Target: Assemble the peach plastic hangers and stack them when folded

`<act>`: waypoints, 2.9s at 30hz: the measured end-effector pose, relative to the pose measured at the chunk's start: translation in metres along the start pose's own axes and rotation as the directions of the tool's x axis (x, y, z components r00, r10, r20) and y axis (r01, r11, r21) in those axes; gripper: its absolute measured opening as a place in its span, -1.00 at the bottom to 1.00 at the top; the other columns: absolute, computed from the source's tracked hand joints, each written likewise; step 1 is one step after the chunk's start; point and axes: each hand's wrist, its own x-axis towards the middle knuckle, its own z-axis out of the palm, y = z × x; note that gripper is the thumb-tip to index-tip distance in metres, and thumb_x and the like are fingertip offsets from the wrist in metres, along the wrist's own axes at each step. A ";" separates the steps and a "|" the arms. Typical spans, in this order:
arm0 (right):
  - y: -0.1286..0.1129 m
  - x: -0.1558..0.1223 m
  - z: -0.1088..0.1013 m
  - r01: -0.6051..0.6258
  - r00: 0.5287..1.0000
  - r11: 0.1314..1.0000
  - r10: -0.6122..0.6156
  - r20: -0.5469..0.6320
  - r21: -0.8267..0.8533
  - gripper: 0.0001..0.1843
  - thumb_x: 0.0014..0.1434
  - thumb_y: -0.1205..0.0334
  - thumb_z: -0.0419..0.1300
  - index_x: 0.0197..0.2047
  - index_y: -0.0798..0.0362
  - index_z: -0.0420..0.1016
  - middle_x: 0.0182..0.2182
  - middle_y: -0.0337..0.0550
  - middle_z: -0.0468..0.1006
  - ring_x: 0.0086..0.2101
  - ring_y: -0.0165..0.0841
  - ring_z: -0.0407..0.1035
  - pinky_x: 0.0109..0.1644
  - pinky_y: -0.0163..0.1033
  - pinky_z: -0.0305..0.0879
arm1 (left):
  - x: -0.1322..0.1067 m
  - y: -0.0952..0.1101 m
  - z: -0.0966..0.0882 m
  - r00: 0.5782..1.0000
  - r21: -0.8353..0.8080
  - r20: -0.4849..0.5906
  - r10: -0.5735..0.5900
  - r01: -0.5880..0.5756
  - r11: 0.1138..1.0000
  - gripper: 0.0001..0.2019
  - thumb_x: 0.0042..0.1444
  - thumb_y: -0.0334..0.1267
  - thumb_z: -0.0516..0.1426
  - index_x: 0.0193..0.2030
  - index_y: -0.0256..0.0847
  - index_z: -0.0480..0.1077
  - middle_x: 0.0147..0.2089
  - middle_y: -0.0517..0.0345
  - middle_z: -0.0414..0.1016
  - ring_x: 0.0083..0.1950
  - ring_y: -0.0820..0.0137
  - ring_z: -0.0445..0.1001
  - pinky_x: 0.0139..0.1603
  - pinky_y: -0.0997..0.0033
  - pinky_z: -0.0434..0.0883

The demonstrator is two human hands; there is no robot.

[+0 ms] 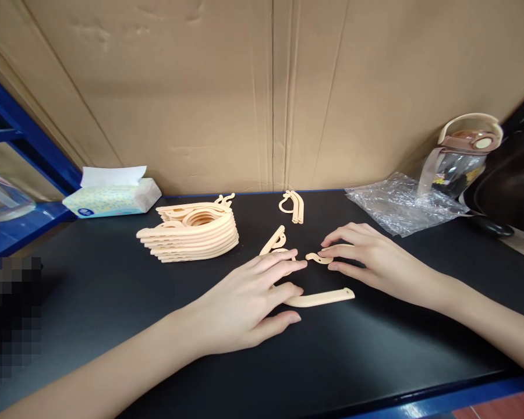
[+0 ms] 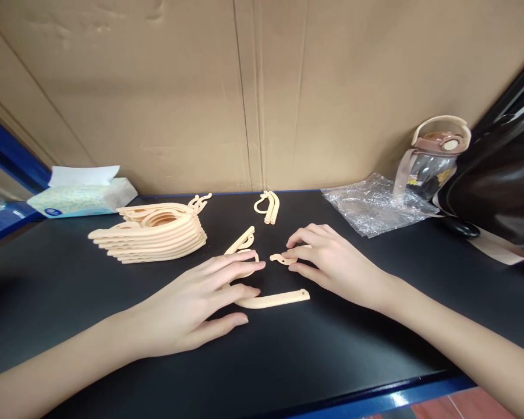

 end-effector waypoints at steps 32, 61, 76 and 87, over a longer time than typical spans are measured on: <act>-0.003 -0.002 0.004 -0.006 0.999 0.999 0.004 0.037 0.053 -0.81 0.29 0.12 0.13 -0.26 0.03 0.48 -0.23 -0.15 0.49 -0.26 -0.33 0.37 -0.14 -0.17 0.26 | 0.003 -0.003 0.002 0.998 -0.041 -0.056 0.009 -0.011 0.999 -0.92 0.20 -0.36 0.07 -0.32 -0.21 0.35 0.06 0.02 0.44 0.19 0.26 0.33 0.23 0.28 0.28; -0.010 -0.001 0.011 0.130 0.991 0.979 -0.135 -0.021 -0.157 -0.80 0.32 0.39 -0.11 -0.33 0.04 0.24 -0.41 -0.20 0.37 -0.45 -0.41 0.26 -0.36 -0.29 0.19 | 0.002 -0.011 0.001 0.993 -0.043 0.037 -0.113 0.115 0.992 -0.87 0.29 -0.24 0.08 -0.28 -0.20 0.28 0.11 -0.03 0.37 0.22 0.19 0.31 0.20 0.19 0.34; -0.014 -0.007 0.004 -0.054 0.998 0.998 0.054 -0.045 0.011 -0.88 0.27 0.34 -0.09 -0.28 -0.06 0.00 -0.62 -0.47 0.13 -0.70 -0.48 0.05 -0.60 -0.37 -0.02 | 0.000 -0.013 0.012 0.981 -0.042 -0.083 -0.173 0.170 0.985 -0.79 0.07 -0.49 0.08 -0.46 -0.18 0.12 0.10 0.13 0.40 0.36 0.19 0.12 0.42 -0.11 -0.12; -0.016 -0.006 0.002 -0.080 0.996 0.988 0.073 0.057 0.130 -0.67 0.44 0.11 -0.20 -0.12 0.02 0.32 -0.43 -0.25 0.43 -0.49 -0.41 0.35 -0.38 -0.29 0.14 | 0.000 -0.013 0.010 0.969 -0.317 -0.084 -0.231 0.194 0.929 -0.80 0.24 -0.35 0.07 -0.41 -0.16 0.17 0.12 0.11 0.35 0.34 0.30 0.13 0.28 0.29 0.23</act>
